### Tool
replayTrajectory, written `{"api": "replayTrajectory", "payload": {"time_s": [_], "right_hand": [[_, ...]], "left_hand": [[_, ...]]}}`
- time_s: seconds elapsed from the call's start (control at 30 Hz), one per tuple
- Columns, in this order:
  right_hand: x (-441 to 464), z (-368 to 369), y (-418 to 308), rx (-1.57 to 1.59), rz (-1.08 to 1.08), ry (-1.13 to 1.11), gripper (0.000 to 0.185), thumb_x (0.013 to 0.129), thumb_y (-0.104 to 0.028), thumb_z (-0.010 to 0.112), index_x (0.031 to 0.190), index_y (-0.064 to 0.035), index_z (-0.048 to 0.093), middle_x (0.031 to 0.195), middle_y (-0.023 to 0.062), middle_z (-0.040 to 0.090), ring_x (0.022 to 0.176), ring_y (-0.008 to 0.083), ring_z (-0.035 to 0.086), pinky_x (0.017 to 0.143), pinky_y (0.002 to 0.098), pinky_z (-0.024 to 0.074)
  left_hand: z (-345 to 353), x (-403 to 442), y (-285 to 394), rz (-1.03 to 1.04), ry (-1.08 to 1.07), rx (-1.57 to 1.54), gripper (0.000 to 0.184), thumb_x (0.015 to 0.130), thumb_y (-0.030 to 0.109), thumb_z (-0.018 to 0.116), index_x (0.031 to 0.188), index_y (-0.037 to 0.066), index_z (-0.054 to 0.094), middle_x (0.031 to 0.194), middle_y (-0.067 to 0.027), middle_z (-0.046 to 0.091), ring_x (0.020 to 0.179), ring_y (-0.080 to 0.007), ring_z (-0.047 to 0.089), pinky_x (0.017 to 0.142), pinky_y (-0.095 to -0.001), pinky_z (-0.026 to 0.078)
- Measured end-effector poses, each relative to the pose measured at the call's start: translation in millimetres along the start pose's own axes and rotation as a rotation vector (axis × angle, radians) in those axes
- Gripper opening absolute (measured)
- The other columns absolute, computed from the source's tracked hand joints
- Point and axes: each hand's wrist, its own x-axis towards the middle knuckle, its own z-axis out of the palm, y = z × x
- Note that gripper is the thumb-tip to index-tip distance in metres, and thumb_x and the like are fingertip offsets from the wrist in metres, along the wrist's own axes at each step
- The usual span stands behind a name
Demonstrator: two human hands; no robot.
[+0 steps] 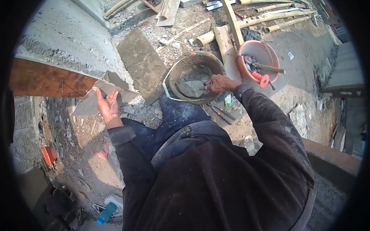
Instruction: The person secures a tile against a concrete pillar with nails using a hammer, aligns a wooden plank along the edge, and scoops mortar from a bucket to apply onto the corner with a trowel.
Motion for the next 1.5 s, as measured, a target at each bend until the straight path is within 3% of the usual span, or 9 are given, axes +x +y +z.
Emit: {"api": "replayTrajectory", "payload": {"time_s": [0.1,0.3,0.43,0.5,0.7,0.9,1.1,1.27,1.5], "right_hand": [[-21,-42,-46,0.387,0.258,-0.245,0.039,0.1,-0.039,0.062,0.084,-0.0037,0.065,0.07,0.0057,0.057,0.065,0.0174,0.057,0.064,0.038,0.0469],[-21,-17,-119,0.759,0.304,0.02,0.028,0.107,-0.028,0.055,0.097,-0.0034,0.064,0.078,0.0002,0.056,0.069,0.0109,0.056,0.06,0.0298,0.0437],[4,-26,-166,1.107,0.32,0.173,0.019,0.105,-0.018,0.058,0.114,-0.0019,0.063,0.087,0.0012,0.06,0.076,0.0102,0.06,0.064,0.0266,0.0498],[19,-29,-180,1.286,0.171,0.464,0.027,0.101,-0.009,0.063,0.127,-0.002,0.059,0.096,0.0024,0.061,0.078,0.0092,0.061,0.067,0.023,0.0528],[108,18,-246,0.634,0.011,1.166,0.036,0.095,-0.008,0.068,0.126,-0.0006,0.051,0.105,0.0171,0.061,0.092,0.0312,0.064,0.082,0.0438,0.0528],[106,31,-301,0.78,-0.208,0.674,0.036,0.096,-0.013,0.068,0.126,-0.0032,0.051,0.112,0.021,0.063,0.094,0.0335,0.066,0.083,0.047,0.0525],[115,50,-260,1.532,0.115,-0.109,0.035,0.112,-0.035,0.047,0.131,-0.0073,0.054,0.091,0.0041,0.059,0.072,0.0109,0.061,0.055,0.0265,0.0509],[172,58,-282,1.645,0.148,-0.297,0.037,0.111,-0.04,0.045,0.106,-0.0059,0.06,0.071,0.0003,0.052,0.047,0.0083,0.047,0.039,0.0268,0.0426],[106,60,-273,1.668,0.128,-0.457,0.035,0.111,-0.039,0.043,0.109,-0.0068,0.057,0.072,0.0013,0.051,0.051,0.0105,0.05,0.04,0.0286,0.0439]], "left_hand": [[-6,2,1,0.024,-0.024,0.019,0.101,0.088,0.058,0.081,0.156,-0.001,0.035,0.145,-0.0219,0.046,0.126,-0.036,0.052,0.108,-0.0481,0.046],[-5,2,-2,-0.012,0.073,0.02,0.087,0.09,0.057,0.079,0.148,0.001,0.044,0.112,-0.0159,0.056,0.093,-0.0235,0.059,0.087,-0.0417,0.055],[-10,3,-1,0.033,0.041,0.029,0.078,0.094,0.053,0.077,0.146,0.004,0.045,0.107,-0.0163,0.057,0.092,-0.0256,0.061,0.086,-0.0428,0.056],[-26,16,-5,-0.002,-0.089,0.007,0.094,0.092,0.055,0.077,0.157,0.007,0.029,0.131,-0.031,0.046,0.112,-0.043,0.059,0.106,-0.058,0.05],[-14,8,1,0.004,-0.028,-0.025,0.089,0.093,0.055,0.076,0.15,0.001,0.033,0.127,-0.0314,0.048,0.114,-0.044,0.06,0.107,-0.0588,0.051],[-17,7,1,-0.004,-0.088,0.011,0.091,0.093,0.056,0.075,0.15,0.001,0.03,0.122,-0.0308,0.05,0.109,-0.0427,0.062,0.106,-0.058,0.052],[-13,5,0,-0.033,-0.021,0.002,0.079,0.097,0.052,0.073,0.147,0.003,0.037,0.134,-0.0331,0.054,0.119,-0.0391,0.062,0.102,-0.0496,0.053],[-5,-2,3,-0.001,-0.086,-0.036,0.067,0.099,0.049,0.072,0.14,0.004,0.045,0.122,-0.0234,0.061,0.109,-0.0336,0.067,0.097,-0.0462,0.056],[-6,0,4,-0.053,-0.137,-0.1,0.08,0.095,0.054,0.073,0.146,0.0,0.042,0.13,-0.024,0.061,0.116,-0.0375,0.066,0.105,-0.0518,0.054]]}}
